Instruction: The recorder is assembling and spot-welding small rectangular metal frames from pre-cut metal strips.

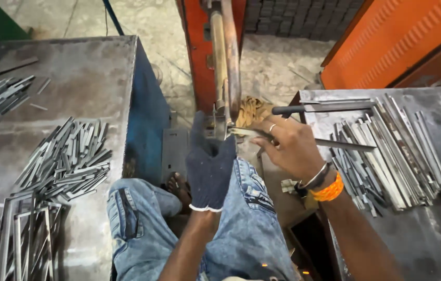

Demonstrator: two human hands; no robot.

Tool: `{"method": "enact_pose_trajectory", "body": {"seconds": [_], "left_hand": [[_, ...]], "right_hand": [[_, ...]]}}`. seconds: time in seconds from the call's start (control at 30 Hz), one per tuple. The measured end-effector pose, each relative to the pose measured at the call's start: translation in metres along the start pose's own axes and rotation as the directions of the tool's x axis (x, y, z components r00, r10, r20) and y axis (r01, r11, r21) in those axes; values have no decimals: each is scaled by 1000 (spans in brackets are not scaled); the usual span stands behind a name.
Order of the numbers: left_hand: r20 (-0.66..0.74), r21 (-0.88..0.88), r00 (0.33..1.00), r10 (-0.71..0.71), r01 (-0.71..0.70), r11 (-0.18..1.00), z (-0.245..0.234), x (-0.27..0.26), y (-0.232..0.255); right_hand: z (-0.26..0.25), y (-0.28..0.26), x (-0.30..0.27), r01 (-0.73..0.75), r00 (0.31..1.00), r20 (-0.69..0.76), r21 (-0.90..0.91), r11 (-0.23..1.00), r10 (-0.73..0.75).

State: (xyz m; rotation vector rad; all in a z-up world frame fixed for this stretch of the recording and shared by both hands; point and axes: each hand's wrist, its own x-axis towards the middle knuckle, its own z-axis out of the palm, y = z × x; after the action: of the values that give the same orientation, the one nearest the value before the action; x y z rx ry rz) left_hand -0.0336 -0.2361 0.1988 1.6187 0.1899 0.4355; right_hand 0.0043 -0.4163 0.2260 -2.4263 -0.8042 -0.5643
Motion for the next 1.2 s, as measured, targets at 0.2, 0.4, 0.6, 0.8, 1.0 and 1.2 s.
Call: {"method": "enact_pose_trajectory", "body": {"seconds": [0.2,0.4,0.6,0.8,1.0,1.2], "left_hand": [[-23,25,994,107,-107,994,-16,-8,-25],[34,-278,985,-167,170,945,-37,-16,-12],[112,-212,982,-152,173,962,-44,-21,-36],[48,-83,994,-99,103,991,-16,-13,2],[39,-123,994,-100,104,987,-4,-9,-10],[50,-80,994,-97,101,992,-4,-13,8]], "right_hand": [[-4,7,-25,-136,989,56,38,990,134],[7,13,-61,-289,957,33,212,934,288],[4,6,-64,-145,982,-96,172,974,163],[-29,10,-49,-180,981,-61,86,980,186],[-39,14,-39,-204,979,-12,-7,979,204],[-40,15,-36,-143,989,-31,2,990,143]]}}
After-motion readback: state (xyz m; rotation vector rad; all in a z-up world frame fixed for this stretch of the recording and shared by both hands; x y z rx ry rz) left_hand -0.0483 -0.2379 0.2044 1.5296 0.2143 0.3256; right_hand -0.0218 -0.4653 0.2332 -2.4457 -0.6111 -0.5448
